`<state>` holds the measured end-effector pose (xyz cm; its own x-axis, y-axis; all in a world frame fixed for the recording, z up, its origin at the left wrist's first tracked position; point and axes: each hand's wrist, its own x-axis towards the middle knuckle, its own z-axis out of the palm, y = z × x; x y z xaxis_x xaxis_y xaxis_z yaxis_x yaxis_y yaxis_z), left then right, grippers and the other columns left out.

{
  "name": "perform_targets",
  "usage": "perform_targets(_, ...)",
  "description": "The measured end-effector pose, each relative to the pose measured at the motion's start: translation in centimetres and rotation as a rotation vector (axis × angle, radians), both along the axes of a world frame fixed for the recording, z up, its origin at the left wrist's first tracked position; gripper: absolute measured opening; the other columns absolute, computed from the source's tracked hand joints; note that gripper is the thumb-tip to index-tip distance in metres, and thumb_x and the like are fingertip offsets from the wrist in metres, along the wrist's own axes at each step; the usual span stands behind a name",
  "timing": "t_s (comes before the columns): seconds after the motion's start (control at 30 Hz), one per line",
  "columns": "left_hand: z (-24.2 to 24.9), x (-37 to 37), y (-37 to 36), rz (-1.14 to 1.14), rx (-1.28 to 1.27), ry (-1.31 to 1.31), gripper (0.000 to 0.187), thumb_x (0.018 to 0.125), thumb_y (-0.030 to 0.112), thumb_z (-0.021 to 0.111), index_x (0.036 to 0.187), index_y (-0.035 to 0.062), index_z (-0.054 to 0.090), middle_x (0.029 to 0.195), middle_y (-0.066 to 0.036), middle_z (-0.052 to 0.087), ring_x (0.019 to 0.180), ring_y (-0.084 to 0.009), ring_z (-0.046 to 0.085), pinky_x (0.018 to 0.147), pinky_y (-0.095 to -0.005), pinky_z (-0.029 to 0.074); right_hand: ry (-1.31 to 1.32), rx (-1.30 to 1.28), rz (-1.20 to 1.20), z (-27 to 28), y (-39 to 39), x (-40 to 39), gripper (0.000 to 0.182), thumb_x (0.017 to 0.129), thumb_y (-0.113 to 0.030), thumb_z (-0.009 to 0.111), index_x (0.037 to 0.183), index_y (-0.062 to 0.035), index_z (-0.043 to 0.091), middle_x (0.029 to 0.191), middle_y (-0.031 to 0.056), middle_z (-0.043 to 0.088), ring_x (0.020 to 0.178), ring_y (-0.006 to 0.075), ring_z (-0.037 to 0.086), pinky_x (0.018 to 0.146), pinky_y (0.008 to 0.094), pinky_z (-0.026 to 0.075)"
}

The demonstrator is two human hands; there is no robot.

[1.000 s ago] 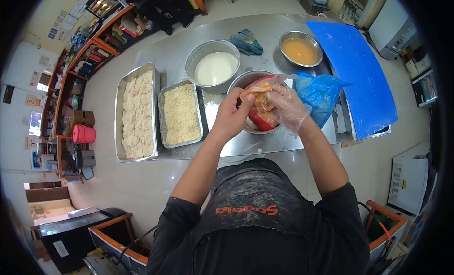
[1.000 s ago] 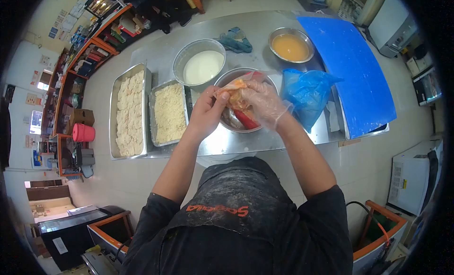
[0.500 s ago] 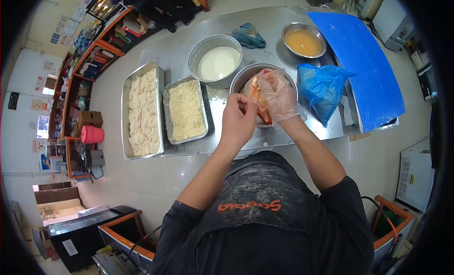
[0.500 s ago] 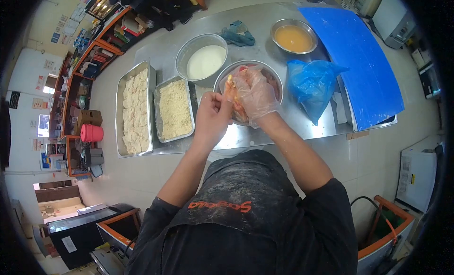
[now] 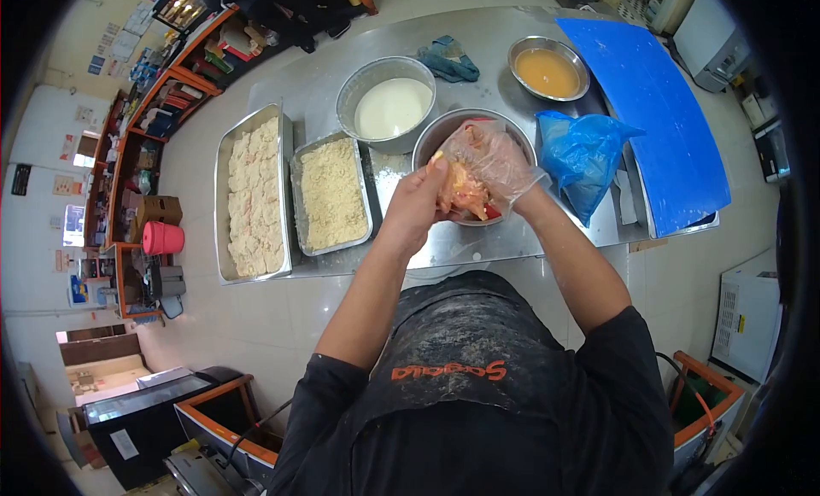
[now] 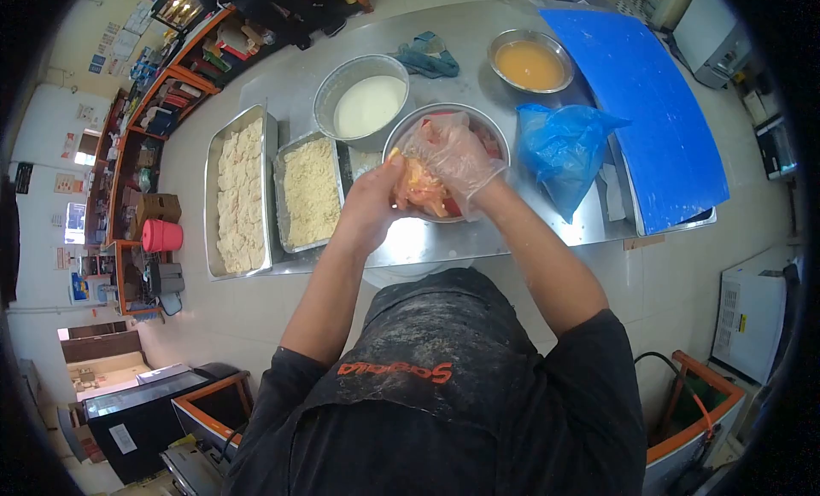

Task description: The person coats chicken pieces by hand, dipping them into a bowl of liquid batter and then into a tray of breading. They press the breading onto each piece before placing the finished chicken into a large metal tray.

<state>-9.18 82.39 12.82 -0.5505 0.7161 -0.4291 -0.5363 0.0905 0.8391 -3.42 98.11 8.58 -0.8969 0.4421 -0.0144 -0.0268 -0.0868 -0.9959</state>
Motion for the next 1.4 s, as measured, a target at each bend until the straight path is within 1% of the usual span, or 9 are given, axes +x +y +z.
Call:
perform_targets(0.3,1.5,-5.1,0.8,0.037,-0.140,0.503,0.032,0.089,0.034,0.061,0.098,0.0041,0.057,0.083,-0.003,0.057,0.072,-0.0100,0.055,0.062,-0.0257,0.047,-0.246,0.566,-0.152,-1.1,1.7,3.0,0.024,0.083,-0.022,0.066,0.090,0.0002,0.059,0.085,0.0160,0.065,0.078,0.0278,0.063,0.072,0.0350,0.048)
perform_targets(0.4,-0.5,-3.0,3.3,-0.083,-0.399,0.848,0.056,0.078,0.041,0.071,0.108,-0.0028,0.054,0.094,-0.015,0.059,0.083,-0.0245,0.061,0.074,-0.0328,0.051,-0.032,0.432,-0.155,-4.8,0.6,1.6,0.025,0.085,-0.026,0.063,0.093,-0.0027,0.062,0.089,0.0195,0.064,0.085,0.0344,0.062,0.072,0.0379,0.049)
perform_targets(0.5,-0.9,-2.8,4.4,-0.239,-0.526,1.142,0.075,0.068,0.043,0.077,0.117,-0.0056,0.048,0.106,-0.023,0.055,0.099,-0.0359,0.059,0.089,-0.0384,0.047,-0.055,0.508,-0.127,-6.0,0.6,1.7,0.022,0.088,-0.022,0.060,0.095,-0.0021,0.060,0.090,0.0139,0.064,0.082,0.0256,0.061,0.071,0.0356,0.049)
perform_targets(0.6,-1.1,-4.5,4.0,-0.366,-0.614,1.071,0.052,0.075,0.031,0.071,0.110,-0.0042,0.055,0.111,-0.027,0.054,0.102,-0.0404,0.057,0.089,-0.0416,0.046,-0.323,0.790,-0.126,-2.0,0.0,2.3,0.016,0.092,-0.016,0.055,0.095,-0.0011,0.059,0.085,0.0051,0.062,0.076,0.0154,0.059,0.069,0.0297,0.050)
perform_targets(0.7,-1.1,-5.8,4.0,-0.355,-0.601,1.116,0.031,0.082,0.021,0.062,0.103,-0.0019,0.058,0.099,-0.027,0.060,0.094,-0.0413,0.059,0.082,-0.0436,0.048,-0.287,0.090,-0.026,-1.8,1.2,2.6,0.015,0.091,-0.013,0.055,0.096,0.0002,0.060,0.085,0.0067,0.063,0.079,0.0159,0.060,0.071,0.0305,0.050)
perform_targets(0.8,1.0,-5.8,5.6,-0.114,-0.463,1.214,0.025,0.084,0.018,0.058,0.100,-0.0005,0.058,0.091,-0.026,0.062,0.089,-0.0407,0.060,0.078,-0.0438,0.049,0.128,0.047,-0.146,-1.0,0.6,1.9,0.022,0.089,-0.016,0.051,0.085,-0.0014,0.066,0.090,0.0184,0.067,0.087,0.0309,0.065,0.078,0.0364,0.050)
perform_targets(0.9,3.4,-5.6,7.2,-0.180,-0.373,1.370,0.020,0.085,0.016,0.055,0.099,0.0012,0.058,0.087,-0.024,0.063,0.086,-0.0406,0.061,0.074,-0.0438,0.048,0.050,0.417,-0.300,-0.2,-0.2,0.4,0.020,0.089,-0.015,0.051,0.093,-0.0027,0.067,0.096,0.0193,0.066,0.094,0.0304,0.064,0.083,0.0355,0.049)
perform_targets(1.17,5.8,-6.3,10.8,-0.656,-0.296,1.626,0.026,0.086,0.026,0.059,0.104,0.0071,0.060,0.091,-0.019,0.065,0.089,-0.0369,0.061,0.075,-0.0429,0.049,-0.513,1.322,0.341,-1.3,3.0,-6.6,0.033,0.083,-0.022,0.062,0.110,-0.0053,0.059,0.111,0.0171,0.062,0.101,0.0314,0.060,0.081,0.0375,0.048)
perform_targets(1.4,6.6,-4.4,0.9,-0.214,-0.195,1.383,0.050,0.083,0.040,0.064,0.120,0.0094,0.055,0.098,-0.015,0.062,0.087,-0.0309,0.061,0.075,-0.0387,0.050,-0.658,1.379,0.607,-1.2,1.7,-8.8,0.037,0.081,-0.026,0.064,0.112,-0.0071,0.058,0.115,0.0175,0.060,0.104,0.0307,0.059,0.083,0.0365,0.047)
